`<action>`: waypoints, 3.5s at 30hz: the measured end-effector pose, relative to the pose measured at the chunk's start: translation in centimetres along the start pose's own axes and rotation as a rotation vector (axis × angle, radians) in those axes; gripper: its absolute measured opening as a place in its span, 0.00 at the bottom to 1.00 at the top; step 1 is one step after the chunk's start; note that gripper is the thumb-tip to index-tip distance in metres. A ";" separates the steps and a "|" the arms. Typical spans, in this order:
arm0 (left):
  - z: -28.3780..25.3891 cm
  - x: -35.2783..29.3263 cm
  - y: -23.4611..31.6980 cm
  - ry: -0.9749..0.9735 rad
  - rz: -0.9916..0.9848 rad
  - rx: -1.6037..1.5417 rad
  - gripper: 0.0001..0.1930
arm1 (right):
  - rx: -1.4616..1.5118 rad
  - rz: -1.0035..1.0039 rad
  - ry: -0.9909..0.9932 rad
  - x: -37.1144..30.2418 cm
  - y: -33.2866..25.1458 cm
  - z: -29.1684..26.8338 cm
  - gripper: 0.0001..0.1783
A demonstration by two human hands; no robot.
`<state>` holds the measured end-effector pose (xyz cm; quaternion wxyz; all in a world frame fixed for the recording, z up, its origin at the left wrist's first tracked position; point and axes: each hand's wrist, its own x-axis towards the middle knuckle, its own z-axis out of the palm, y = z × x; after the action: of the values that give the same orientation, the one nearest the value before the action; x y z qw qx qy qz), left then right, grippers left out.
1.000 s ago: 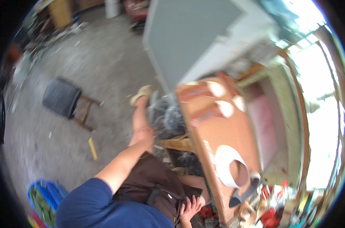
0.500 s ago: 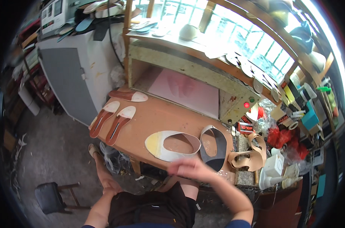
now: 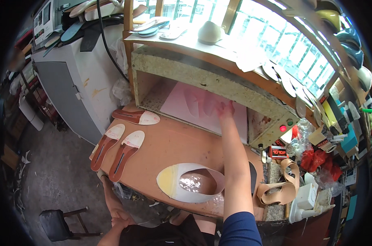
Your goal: The person is manually assembling shoe components, specifically attaching the upper material to a reinforced structure.
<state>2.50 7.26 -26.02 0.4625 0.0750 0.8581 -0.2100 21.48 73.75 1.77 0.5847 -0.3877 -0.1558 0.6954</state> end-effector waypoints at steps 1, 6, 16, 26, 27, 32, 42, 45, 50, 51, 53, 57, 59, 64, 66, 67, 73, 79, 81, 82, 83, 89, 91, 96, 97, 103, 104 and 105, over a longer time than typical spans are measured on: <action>0.1 0.3 -0.1 0.000 0.023 0.011 0.58 | -0.028 -0.072 -0.111 1.2 0.2 0.1 0.32; 0.1 1.2 0.0 0.000 0.024 0.017 0.56 | -0.737 -0.260 -0.236 6.4 1.3 0.4 0.31; -0.4 0.2 0.2 0.000 0.021 0.034 0.59 | -1.742 -0.411 0.197 11.8 4.1 0.5 0.39; -0.3 1.0 0.4 -0.004 0.003 0.071 0.58 | -0.126 -0.230 -0.303 11.3 0.0 1.2 0.18; -0.4 1.1 0.5 -0.004 0.000 0.075 0.58 | -0.047 -0.217 -0.286 10.3 -0.6 1.6 0.18; -1.6 1.8 1.1 0.019 -0.002 0.084 0.58 | 0.055 -0.154 -0.155 4.6 -0.8 2.3 0.22; -3.5 2.7 2.5 0.067 0.012 0.063 0.58 | 0.581 -0.144 -0.763 -2.9 -2.8 4.6 0.33; -3.1 2.1 2.5 0.057 0.012 0.068 0.58 | 0.620 -0.119 -0.769 -3.2 -3.0 4.3 0.33; -2.3 1.4 2.4 0.033 0.013 0.068 0.58 | 0.614 -0.161 -0.778 -3.0 -2.9 3.9 0.32; -2.2 1.3 2.3 0.030 0.014 0.063 0.58 | 0.607 -0.169 -0.760 -2.9 -2.7 4.1 0.32; -2.0 1.2 2.1 0.028 0.012 0.057 0.58 | 0.567 -0.191 -0.803 -3.0 -2.3 4.8 0.32; -1.8 1.1 1.8 0.022 0.011 0.049 0.58 | 0.626 -0.113 -0.688 -3.3 -1.3 6.3 0.32; -1.7 1.1 1.6 0.018 0.010 0.045 0.58 | 0.589 -0.145 -0.758 -3.5 -0.9 6.7 0.32; -1.2 1.1 1.2 0.008 0.014 0.042 0.58 | 0.524 -0.191 -0.763 -3.7 -0.7 6.9 0.29; -1.0 1.1 1.1 0.012 0.016 0.043 0.58 | 0.534 -0.173 -0.764 -3.6 -0.7 6.7 0.28; -1.0 1.1 1.0 0.013 0.016 0.048 0.58 | 0.536 -0.183 -0.718 -3.5 -0.7 6.6 0.31; -1.4 1.7 0.9 0.023 0.020 0.045 0.58 | 0.516 -0.192 -0.622 -2.2 -0.3 5.7 0.25; -2.9 2.7 1.3 0.034 0.006 0.027 0.58 | 0.487 -0.221 -0.472 -0.4 -1.2 3.7 0.24; -3.0 2.7 1.5 0.036 0.006 0.031 0.58 | 0.456 -0.245 -0.429 0.2 -1.7 3.0 0.24; -3.0 2.7 1.5 0.037 0.006 0.035 0.58 | 0.471 -0.248 -0.476 0.4 -1.9 2.7 0.23; -2.9 2.5 1.5 0.034 0.008 0.036 0.58 | 0.483 -0.257 -0.511 0.7 -2.0 2.4 0.22; -1.7 1.4 1.4 0.013 0.018 0.045 0.58 | 0.446 -0.196 -0.268 2.6 -2.3 1.5 0.16; -1.4 1.2 1.3 0.010 0.019 0.048 0.58 | 0.401 -0.182 -0.231 3.6 -2.3 1.3 0.14; -1.0 0.8 1.0 0.003 0.013 0.046 0.58 | 0.335 -0.124 -0.245 6.6 -1.9 1.2 0.13; -1.0 0.8 0.9 0.002 0.009 0.043 0.58 | 0.321 -0.138 -0.221 7.1 -2.0 1.3 0.13; -0.3 0.8 0.7 0.002 0.008 0.057 0.58 | 0.784 0.869 -0.258 6.9 -5.2 2.3 0.18; -0.2 0.7 0.7 0.003 0.006 0.056 0.58 | 0.783 0.848 -0.260 6.4 -5.2 2.4 0.19; -0.2 0.7 0.6 0.004 0.005 0.060 0.58 | 0.782 0.827 -0.262 5.7 -4.7 2.6 0.20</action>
<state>2.19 7.82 -26.67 0.4586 0.0915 0.8522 -0.2346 22.84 80.95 4.57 0.3401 -0.0823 0.2056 0.9139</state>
